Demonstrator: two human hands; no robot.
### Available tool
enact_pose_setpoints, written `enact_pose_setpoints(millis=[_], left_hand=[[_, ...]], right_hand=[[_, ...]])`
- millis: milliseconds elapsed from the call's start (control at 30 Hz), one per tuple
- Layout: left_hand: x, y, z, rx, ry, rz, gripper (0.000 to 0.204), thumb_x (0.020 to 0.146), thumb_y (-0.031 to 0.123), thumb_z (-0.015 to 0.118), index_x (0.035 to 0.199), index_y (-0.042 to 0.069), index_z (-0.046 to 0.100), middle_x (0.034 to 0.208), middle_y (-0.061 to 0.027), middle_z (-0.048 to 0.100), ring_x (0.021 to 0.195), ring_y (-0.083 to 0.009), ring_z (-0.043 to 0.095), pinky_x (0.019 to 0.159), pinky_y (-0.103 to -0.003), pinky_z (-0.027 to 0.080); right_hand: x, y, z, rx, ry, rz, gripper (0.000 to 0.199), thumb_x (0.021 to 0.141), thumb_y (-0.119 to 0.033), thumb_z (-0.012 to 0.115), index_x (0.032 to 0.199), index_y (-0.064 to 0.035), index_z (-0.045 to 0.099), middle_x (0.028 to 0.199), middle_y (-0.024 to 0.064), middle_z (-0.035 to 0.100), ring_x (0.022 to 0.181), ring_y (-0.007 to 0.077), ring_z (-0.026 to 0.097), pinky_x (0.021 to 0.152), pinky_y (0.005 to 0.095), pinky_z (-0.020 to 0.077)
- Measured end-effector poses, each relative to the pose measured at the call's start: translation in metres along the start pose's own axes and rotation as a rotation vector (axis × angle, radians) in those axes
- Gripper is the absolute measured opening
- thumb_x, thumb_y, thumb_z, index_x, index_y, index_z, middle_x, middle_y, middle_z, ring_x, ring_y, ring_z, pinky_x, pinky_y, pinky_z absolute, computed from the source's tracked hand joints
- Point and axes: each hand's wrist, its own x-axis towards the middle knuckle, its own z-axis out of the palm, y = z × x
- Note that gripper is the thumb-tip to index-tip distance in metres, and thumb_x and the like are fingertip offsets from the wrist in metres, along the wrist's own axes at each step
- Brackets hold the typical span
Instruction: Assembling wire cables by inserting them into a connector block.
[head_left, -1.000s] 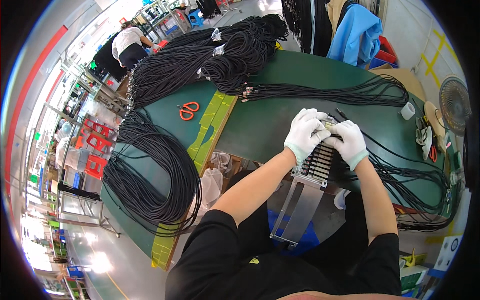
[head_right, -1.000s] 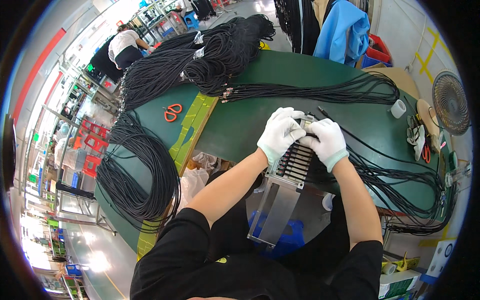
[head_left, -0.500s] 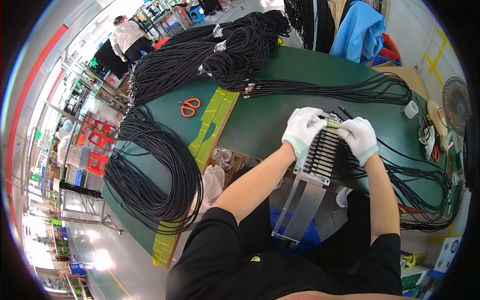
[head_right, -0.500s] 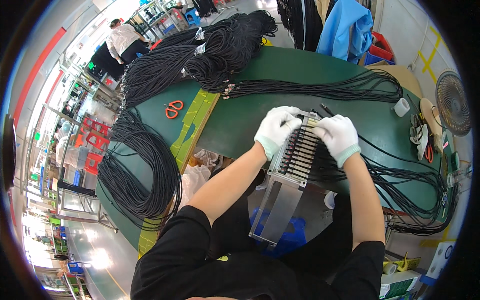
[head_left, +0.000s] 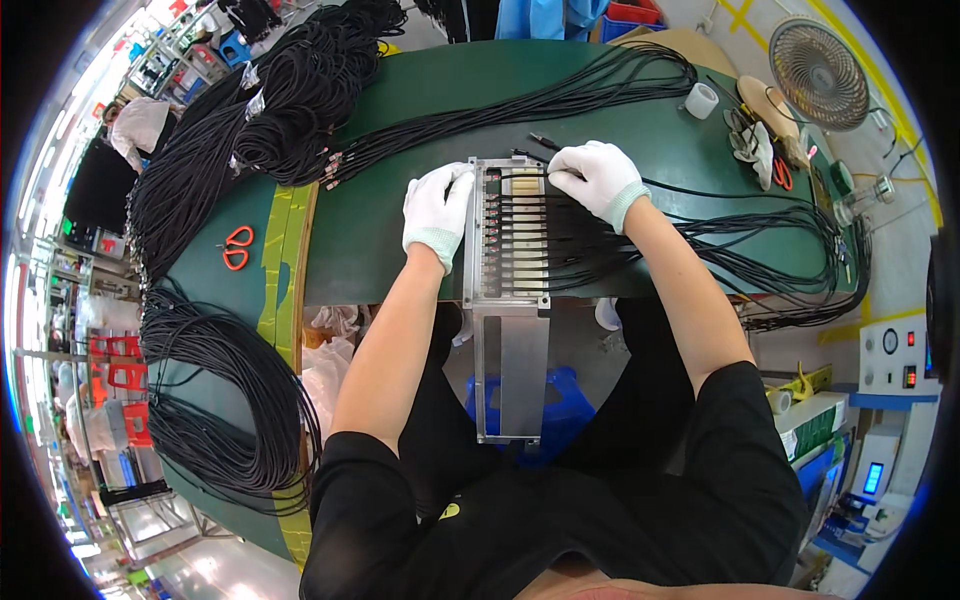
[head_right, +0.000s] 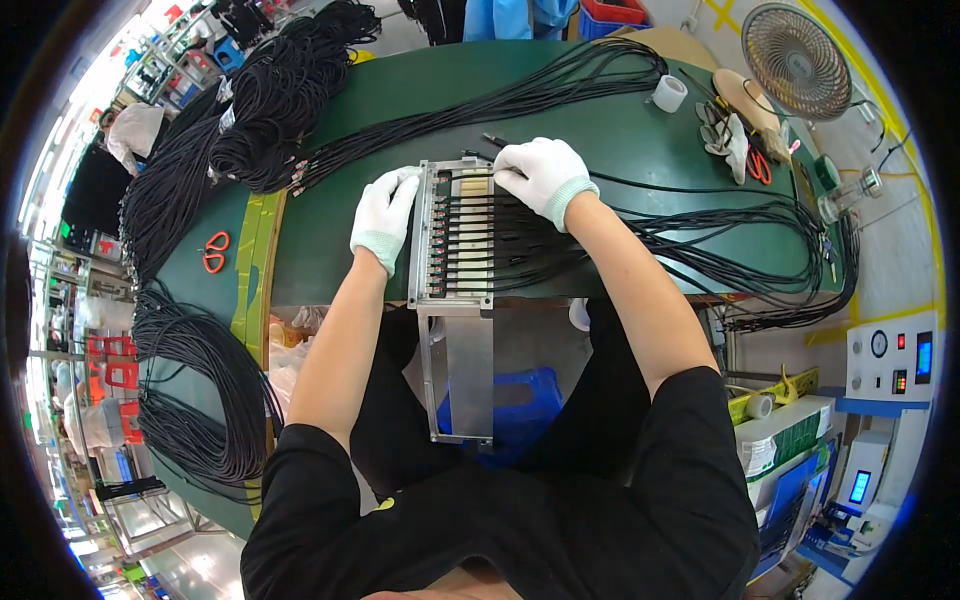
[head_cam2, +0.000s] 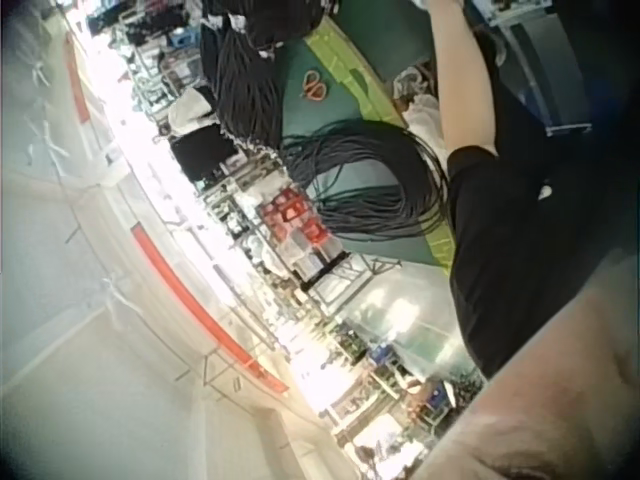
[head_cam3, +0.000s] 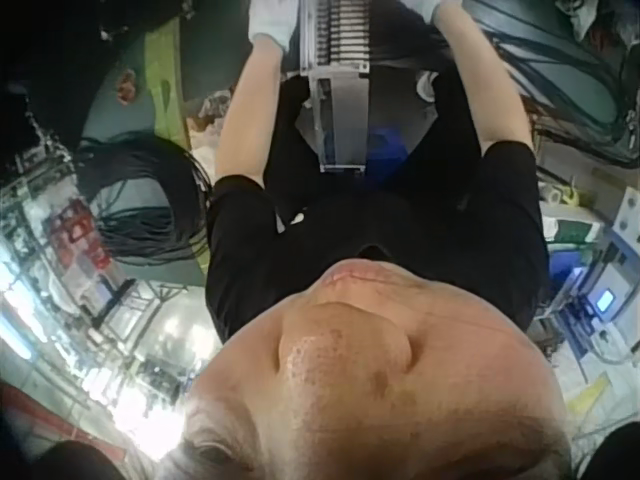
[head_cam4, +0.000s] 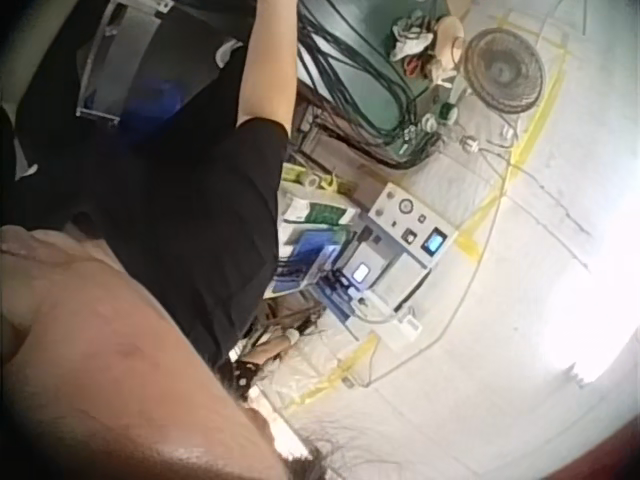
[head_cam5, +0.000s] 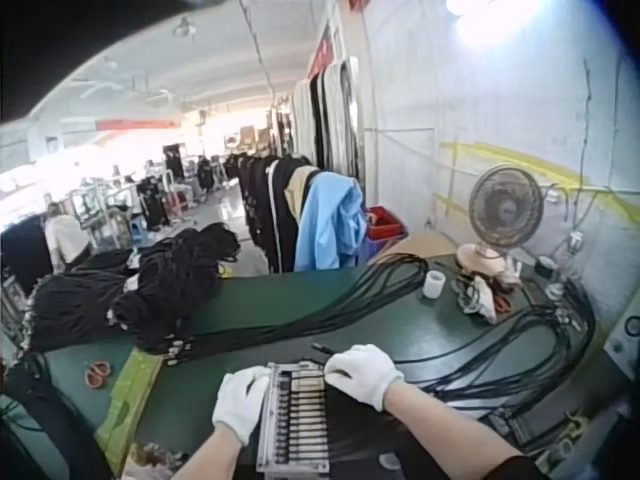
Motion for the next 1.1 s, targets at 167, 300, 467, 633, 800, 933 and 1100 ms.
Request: enact_pose_setpoints(millis=[167,300,467,633,800,933,1100], left_hand=[[-0.008,0.007,0.002,0.003,-0.083,-0.021,0.033,0.098,0.036,0.046,0.11,0.016,0.069,0.113,-0.0037,0.069,0.112,-0.0238,0.059,0.115,-0.045,0.02],[-0.008,-0.001,0.001,0.011,-0.073,0.009,0.032,0.098,0.035,0.045,0.11,0.016,0.069,0.116,-0.0029,0.067,0.114,-0.023,0.058,0.115,-0.044,0.02],[-0.006,0.012,0.015,0.118,-0.055,0.19,0.032,0.094,0.042,0.053,0.118,0.027,0.067,0.134,-0.0162,0.054,0.125,-0.0341,0.046,0.113,-0.047,0.024],[-0.015,0.036,0.006,0.603,-0.176,0.333,0.046,0.087,0.058,0.055,0.125,0.035,0.064,0.148,-0.0195,0.037,0.136,-0.0397,0.03,0.114,-0.058,0.015],[-0.016,0.046,0.028,0.551,-0.224,0.341,0.036,0.087,0.052,0.057,0.116,0.035,0.069,0.144,-0.0124,0.044,0.136,-0.0361,0.031,0.114,-0.06,0.014],[-0.021,0.024,0.025,0.26,-0.051,0.29,0.033,0.084,0.049,0.063,0.11,0.029,0.07,0.134,-0.011,0.054,0.133,-0.0337,0.038,0.114,-0.058,0.017],[-0.009,0.03,0.007,0.03,0.207,0.23,0.02,0.082,0.034,0.071,0.091,0.016,0.071,0.121,-0.0089,0.063,0.123,-0.0309,0.049,0.112,-0.052,0.025]], right_hand=[[-0.006,0.002,0.005,-0.071,-0.056,-0.012,0.013,0.084,-0.025,0.063,0.084,-0.0128,0.069,0.077,0.0058,0.067,0.08,0.0287,0.061,0.074,0.0402,0.048],[-0.001,-0.002,0.008,-0.083,-0.06,-0.043,0.015,0.086,-0.027,0.061,0.084,-0.0144,0.069,0.079,0.0065,0.068,0.082,0.03,0.061,0.075,0.0414,0.0484],[0.001,0.0,0.012,-0.109,-0.027,-0.061,0.017,0.086,-0.029,0.06,0.082,-0.0154,0.069,0.079,0.0066,0.068,0.082,0.03,0.062,0.076,0.0424,0.0487],[0.009,0.0,0.02,-0.1,0.053,-0.074,0.021,0.084,-0.037,0.062,0.086,-0.0168,0.069,0.082,0.0071,0.066,0.086,0.0305,0.061,0.078,0.0424,0.0487],[-0.005,0.032,0.013,-0.322,0.034,0.129,0.017,0.076,-0.032,0.069,0.082,-0.0164,0.067,0.084,0.0062,0.064,0.087,0.0298,0.059,0.077,0.0428,0.0483],[0.003,0.022,0.008,-0.145,0.171,0.021,0.006,0.077,-0.018,0.068,0.078,-0.0133,0.065,0.08,0.0057,0.063,0.084,0.0299,0.059,0.076,0.0401,0.0477],[0.005,-0.001,-0.003,0.1,0.127,-0.202,0.006,0.074,-0.01,0.068,0.077,-0.0078,0.063,0.078,0.0082,0.062,0.083,0.0319,0.057,0.076,0.0407,0.0463]])
